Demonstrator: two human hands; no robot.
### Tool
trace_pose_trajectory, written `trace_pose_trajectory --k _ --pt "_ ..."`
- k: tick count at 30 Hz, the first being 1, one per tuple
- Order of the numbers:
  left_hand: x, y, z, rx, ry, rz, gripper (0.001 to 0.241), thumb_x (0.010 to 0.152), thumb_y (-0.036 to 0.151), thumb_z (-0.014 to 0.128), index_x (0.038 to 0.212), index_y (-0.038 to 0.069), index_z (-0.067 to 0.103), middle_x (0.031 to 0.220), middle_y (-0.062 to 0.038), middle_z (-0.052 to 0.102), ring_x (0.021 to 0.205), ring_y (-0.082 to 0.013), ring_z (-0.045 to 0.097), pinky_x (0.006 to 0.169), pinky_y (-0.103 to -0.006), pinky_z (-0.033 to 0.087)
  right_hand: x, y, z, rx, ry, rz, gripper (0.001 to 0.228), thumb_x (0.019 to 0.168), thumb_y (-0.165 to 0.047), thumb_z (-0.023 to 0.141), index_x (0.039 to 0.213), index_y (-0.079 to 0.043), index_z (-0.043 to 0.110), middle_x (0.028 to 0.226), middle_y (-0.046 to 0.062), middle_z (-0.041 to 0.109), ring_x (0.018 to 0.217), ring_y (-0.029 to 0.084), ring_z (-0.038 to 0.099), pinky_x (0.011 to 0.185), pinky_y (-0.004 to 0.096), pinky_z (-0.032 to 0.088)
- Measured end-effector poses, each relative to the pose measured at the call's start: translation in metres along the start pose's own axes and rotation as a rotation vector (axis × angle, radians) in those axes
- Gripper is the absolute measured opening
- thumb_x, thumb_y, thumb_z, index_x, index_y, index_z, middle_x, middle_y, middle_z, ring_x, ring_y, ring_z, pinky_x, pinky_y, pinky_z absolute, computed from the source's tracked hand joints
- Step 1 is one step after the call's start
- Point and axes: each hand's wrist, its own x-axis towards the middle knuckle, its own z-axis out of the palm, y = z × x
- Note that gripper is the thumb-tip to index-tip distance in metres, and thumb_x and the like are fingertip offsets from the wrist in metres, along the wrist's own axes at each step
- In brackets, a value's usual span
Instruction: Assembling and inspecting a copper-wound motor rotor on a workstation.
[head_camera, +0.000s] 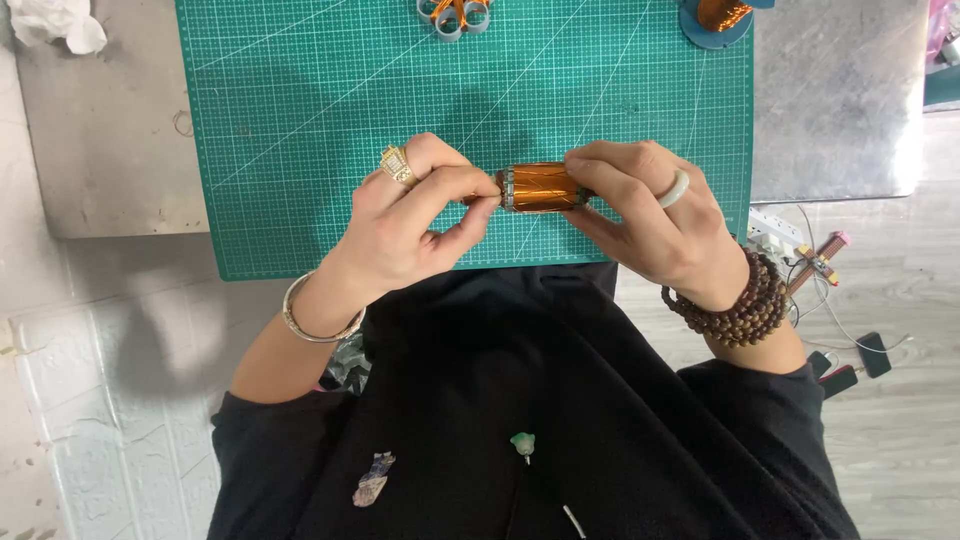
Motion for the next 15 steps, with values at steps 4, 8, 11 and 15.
trace_pose_trajectory --k 4,8,11,15 --pt "0.0036 0.0018 -0.0006 0.008 0.008 0.023 0.009 0.082 -0.006 0.065 0.087 0.001 0.065 0.075 -0.007 0.054 0.063 -0.0196 0.058 0.063 -0.0283 0.053 0.0 0.0007 -0.0003 0.014 0.006 0.0 0.019 0.081 0.011 0.074 0.096 0.013 0.062 0.088 0.024 0.062 0.067 0.029 0.063 0.058 0.036 0.055" --pt "0.0052 0.0048 -0.0015 0.001 0.004 0.024 0.008 0.083 -0.007 0.064 0.087 0.0 0.065 0.076 -0.008 0.053 0.063 -0.02 0.058 0.063 -0.0293 0.053 -0.0005 0.0003 -0.0003 0.02 0.009 0.009 0.02 0.08 0.013 0.074 0.096 0.013 0.061 0.089 0.025 0.062 0.067 0.03 0.063 0.058 0.037 0.055" --pt "0.0048 0.0045 -0.0008 0.004 0.006 0.017 0.008 0.083 -0.007 0.065 0.086 0.001 0.065 0.076 -0.007 0.054 0.063 -0.0192 0.058 0.063 -0.0291 0.054 -0.001 0.0005 0.0003 0.019 0.016 0.007 0.02 0.081 0.013 0.074 0.096 0.013 0.061 0.089 0.025 0.062 0.067 0.03 0.063 0.058 0.037 0.055" --pt "0.0038 0.0061 -0.0006 0.03 0.013 0.022 0.01 0.082 -0.007 0.066 0.086 0.002 0.066 0.074 -0.006 0.053 0.062 -0.0188 0.056 0.062 -0.0282 0.052 -0.001 -0.0005 -0.0001 0.018 0.014 0.008 0.02 0.081 0.012 0.074 0.095 0.013 0.061 0.087 0.025 0.061 0.065 0.03 0.062 0.057 0.038 0.055"
